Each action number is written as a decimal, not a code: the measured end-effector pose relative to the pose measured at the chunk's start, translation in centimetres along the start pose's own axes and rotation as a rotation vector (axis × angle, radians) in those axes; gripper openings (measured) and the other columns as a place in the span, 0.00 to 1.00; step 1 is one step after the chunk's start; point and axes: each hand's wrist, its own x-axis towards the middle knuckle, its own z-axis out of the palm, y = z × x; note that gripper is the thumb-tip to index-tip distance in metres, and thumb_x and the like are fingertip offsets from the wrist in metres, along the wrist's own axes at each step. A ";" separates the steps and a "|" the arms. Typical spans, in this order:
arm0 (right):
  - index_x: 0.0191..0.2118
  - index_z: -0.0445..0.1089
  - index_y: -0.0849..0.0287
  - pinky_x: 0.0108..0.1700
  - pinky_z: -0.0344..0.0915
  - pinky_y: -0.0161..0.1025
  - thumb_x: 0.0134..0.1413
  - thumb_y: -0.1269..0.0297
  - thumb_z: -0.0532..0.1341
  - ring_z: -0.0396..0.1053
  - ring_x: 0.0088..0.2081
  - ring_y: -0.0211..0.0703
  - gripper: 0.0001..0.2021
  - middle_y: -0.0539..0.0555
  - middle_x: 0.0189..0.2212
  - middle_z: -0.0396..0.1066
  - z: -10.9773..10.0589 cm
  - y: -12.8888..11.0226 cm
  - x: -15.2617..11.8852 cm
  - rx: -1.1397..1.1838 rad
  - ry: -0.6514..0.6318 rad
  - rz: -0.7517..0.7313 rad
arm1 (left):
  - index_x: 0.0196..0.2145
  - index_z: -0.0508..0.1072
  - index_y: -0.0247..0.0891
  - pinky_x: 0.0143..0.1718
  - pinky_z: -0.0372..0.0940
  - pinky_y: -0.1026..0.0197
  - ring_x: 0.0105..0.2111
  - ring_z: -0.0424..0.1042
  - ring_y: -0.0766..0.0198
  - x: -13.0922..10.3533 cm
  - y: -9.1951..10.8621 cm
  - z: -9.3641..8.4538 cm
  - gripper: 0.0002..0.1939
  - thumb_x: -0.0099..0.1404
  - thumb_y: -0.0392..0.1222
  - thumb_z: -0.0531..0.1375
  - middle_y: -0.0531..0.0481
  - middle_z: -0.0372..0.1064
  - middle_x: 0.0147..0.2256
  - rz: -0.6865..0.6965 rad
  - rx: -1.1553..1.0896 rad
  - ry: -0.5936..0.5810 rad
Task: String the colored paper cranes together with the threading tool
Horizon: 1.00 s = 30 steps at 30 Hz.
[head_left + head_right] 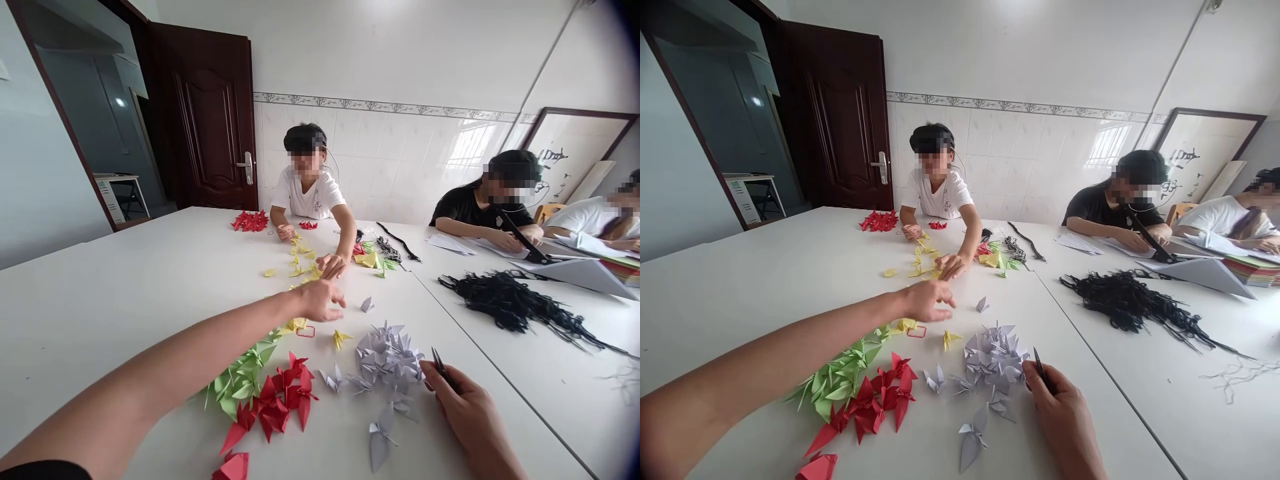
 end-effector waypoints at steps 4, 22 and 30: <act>0.40 0.71 0.60 0.24 0.58 0.32 0.42 0.40 0.58 0.65 0.27 0.42 0.27 0.51 0.25 0.71 -0.1 0.1 0.1 -0.016 -0.005 -0.008 | 0.39 0.75 0.41 0.41 0.62 0.66 0.38 0.68 0.63 -0.9 1.9 1.0 0.14 0.54 0.44 0.62 0.49 0.68 0.37 0.120 0.087 -0.170; 0.35 0.74 0.59 0.23 0.63 0.33 0.38 0.43 0.60 0.70 0.27 0.47 0.24 0.54 0.25 0.73 -0.3 0.6 0.5 -0.039 0.015 -0.011 | 0.43 0.72 0.40 0.36 0.63 0.64 0.37 0.69 0.60 -3.5 -3.3 -2.3 0.22 0.49 0.43 0.63 0.49 0.69 0.41 -0.348 0.032 -0.289; 0.34 0.75 0.60 0.18 0.60 0.33 0.36 0.42 0.61 0.67 0.22 0.43 0.25 0.54 0.23 0.72 -0.2 1.2 1.0 -0.055 0.052 0.002 | 0.41 0.72 0.33 0.38 0.62 0.60 0.38 0.69 0.56 -5.8 -6.0 -4.6 0.17 0.53 0.41 0.59 0.44 0.70 0.40 -0.495 0.021 -0.062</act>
